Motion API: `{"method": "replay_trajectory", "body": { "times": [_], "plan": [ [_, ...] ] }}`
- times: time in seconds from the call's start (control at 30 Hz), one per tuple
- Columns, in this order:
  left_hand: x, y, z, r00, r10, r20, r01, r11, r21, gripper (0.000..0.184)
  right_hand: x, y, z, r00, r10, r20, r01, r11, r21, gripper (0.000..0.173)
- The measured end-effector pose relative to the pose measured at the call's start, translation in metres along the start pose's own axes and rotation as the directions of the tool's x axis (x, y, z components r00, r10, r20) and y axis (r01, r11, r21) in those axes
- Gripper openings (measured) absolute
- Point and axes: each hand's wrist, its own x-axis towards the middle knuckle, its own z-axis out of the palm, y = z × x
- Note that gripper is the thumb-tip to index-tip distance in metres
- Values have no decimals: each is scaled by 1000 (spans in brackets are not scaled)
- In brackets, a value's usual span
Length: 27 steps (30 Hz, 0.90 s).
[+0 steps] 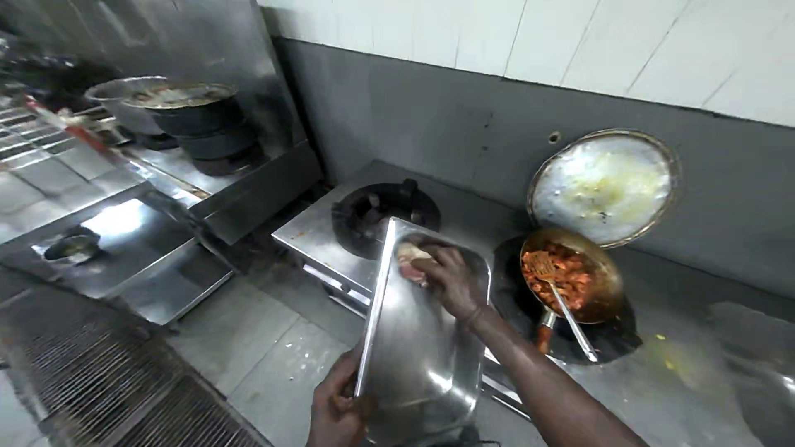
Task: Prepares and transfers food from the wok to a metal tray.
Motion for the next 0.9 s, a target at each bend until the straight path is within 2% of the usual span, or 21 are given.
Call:
{"method": "replay_trajectory", "body": {
  "times": [0.03,0.1,0.13,0.2,0.27,0.37,0.43,0.5,0.57,0.63,0.7,0.77,0.83,0.87,0.9],
  "plan": [
    [-2,3,0,1000,16,-5,-16,1000,-5,75,-8,6,0,998,55,-38,-56,998,-33,37],
    [-4,7,2,999,37,-15,-38,999,-13,75,-53,-1,11,989,147,23,-147,989,-2,37],
    [-4,6,4,999,50,-23,-50,999,-9,75,-81,-14,19,986,126,112,-132,990,49,35],
    [-2,4,9,997,78,-24,-77,997,21,74,-116,-46,29,959,-90,268,46,985,168,31],
    [1,5,15,995,97,-12,-96,994,59,72,-105,-57,25,907,-268,324,227,961,160,27],
    [0,13,25,990,142,19,-143,985,98,71,-51,-29,-11,939,-315,140,321,947,-25,21],
    [-3,19,33,988,155,25,-156,983,95,73,-25,6,-45,971,-238,10,237,957,-165,25],
    [-6,25,43,988,155,-1,-154,984,88,75,-21,41,-64,987,-142,-79,110,940,-323,29],
    [-7,28,56,985,168,-28,-164,981,102,72,-35,59,-61,993,-11,-114,-38,909,-415,29],
    [-7,23,69,981,192,-44,-184,974,133,66,-55,52,-47,978,176,-112,-207,887,-413,34],
    [-8,20,80,984,166,-69,-156,979,132,67,-82,31,-25,939,332,-84,-338,857,-389,36],
    [-5,15,87,982,151,-110,-137,982,128,69,-112,5,-4,879,472,69,-420,834,-356,39],
    [-1,12,89,978,161,-132,-140,977,159,70,-124,-19,-5,698,589,407,-499,808,-313,45],
    [0,12,89,975,178,-130,-153,971,183,69,-121,-22,-13,608,594,526,-526,798,-294,44],
    [0,11,88,972,198,-123,-170,964,203,68,-113,-21,-24,548,591,592,-550,788,-277,41]
  ]
}}
